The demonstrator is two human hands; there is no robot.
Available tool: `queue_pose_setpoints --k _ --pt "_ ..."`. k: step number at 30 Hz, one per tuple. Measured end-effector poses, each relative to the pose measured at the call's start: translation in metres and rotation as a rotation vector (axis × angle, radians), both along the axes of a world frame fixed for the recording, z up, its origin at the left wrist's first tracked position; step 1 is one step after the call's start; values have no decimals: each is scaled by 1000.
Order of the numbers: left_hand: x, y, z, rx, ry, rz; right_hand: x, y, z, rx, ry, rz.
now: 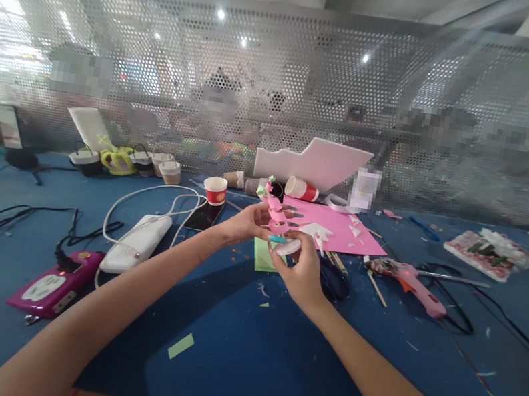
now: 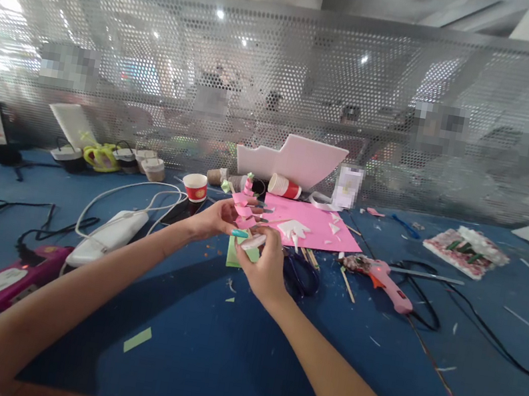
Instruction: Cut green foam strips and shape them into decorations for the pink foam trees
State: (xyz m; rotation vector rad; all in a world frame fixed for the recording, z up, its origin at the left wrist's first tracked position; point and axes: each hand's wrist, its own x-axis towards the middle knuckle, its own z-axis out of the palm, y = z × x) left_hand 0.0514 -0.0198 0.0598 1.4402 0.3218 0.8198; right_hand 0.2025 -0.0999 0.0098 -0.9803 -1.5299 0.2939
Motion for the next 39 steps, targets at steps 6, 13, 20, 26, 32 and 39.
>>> queue_pose_setpoints --k 6,13,20,26,32,39 --pt "5 -3 -3 21 55 80 2 2 -1 -1 6 -33" --pt "9 -5 -4 60 20 59 2 5 -4 -22 35 -22" --pt "11 -1 -7 75 60 209 2 6 -6 15 -17 -58" --pt "11 -5 -8 6 27 126 4 9 -9 102 -93 -123" --pt "14 -7 -11 -76 -73 26 3 15 -15 197 -154 -182" --pt "18 -2 -23 -98 -104 106 2 18 -11 245 -142 -204"
